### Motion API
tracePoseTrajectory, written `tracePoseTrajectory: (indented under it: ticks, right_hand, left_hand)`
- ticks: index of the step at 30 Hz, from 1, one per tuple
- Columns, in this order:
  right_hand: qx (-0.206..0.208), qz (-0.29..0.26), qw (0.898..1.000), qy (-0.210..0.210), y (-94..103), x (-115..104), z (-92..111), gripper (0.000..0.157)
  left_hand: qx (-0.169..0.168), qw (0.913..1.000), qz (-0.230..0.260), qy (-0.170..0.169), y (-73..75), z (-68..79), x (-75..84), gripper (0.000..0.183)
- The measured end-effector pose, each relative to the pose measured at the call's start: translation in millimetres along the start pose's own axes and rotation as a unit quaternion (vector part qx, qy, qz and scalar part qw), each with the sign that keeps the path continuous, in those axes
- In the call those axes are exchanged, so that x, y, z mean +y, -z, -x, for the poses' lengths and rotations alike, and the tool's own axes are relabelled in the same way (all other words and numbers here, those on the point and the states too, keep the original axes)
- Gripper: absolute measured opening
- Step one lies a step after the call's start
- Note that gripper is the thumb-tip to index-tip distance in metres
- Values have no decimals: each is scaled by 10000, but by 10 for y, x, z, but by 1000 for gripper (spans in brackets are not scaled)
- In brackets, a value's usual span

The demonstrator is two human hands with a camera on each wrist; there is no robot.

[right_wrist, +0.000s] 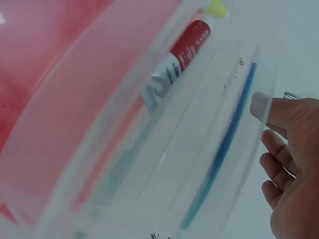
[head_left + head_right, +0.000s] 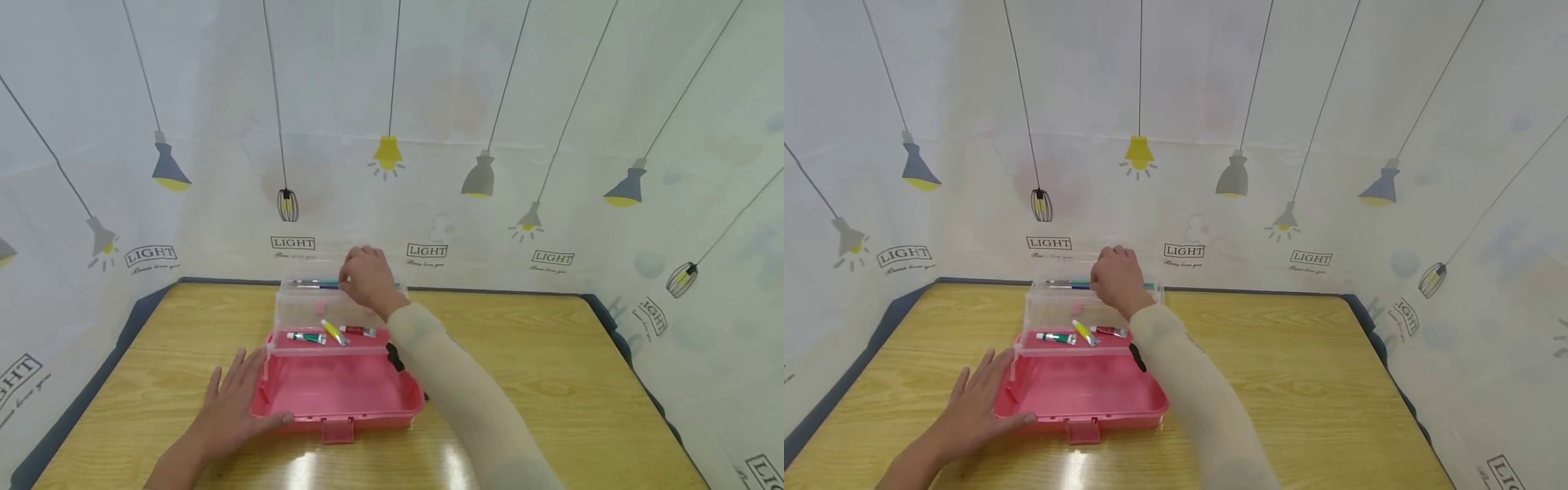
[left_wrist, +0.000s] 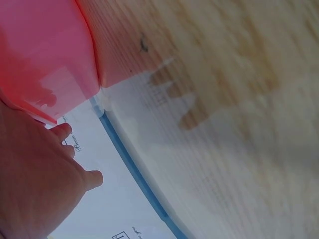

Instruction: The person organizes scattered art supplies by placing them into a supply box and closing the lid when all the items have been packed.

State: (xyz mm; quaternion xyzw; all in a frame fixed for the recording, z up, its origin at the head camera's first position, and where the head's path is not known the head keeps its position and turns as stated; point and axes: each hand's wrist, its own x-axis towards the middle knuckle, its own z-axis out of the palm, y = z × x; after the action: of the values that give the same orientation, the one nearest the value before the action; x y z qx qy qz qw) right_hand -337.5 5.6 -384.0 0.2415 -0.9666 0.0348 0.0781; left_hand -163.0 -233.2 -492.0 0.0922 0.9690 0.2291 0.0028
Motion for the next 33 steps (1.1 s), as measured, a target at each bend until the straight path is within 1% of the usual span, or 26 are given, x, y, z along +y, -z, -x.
tracePoseTrajectory:
  ticks: [6, 11, 16, 21, 29, 33]
  right_hand:
    - [438, -144, 9989, -21, 112, 154, 109, 15]
    - [667, -171, 9976, 8, 180, 280, 212, 16]
    - [725, -182, 9970, -181, 235, 424, 334, 17]
    - [763, -161, 9965, -295, 262, 617, 468, 18]
    - [894, -294, 9947, -414, 235, 958, 705, 19]
    - [883, -261, 9946, -490, 202, 1117, 813, 19]
  left_hand:
    - [2, 10000, 46, -71, -20, -3, 21, 114]
    - [5, 10000, -3, -45, -11, -3, 24, 114]
    - [19, 10000, -14, -58, -2, 10, 10, 114]
    - [11, 10000, 22, -64, -2, 17, 5, 114]
    - [29, 10000, 67, -64, -7, 11, 5, 113]
    - [49, 9999, 87, -75, -15, 10, 4, 113]
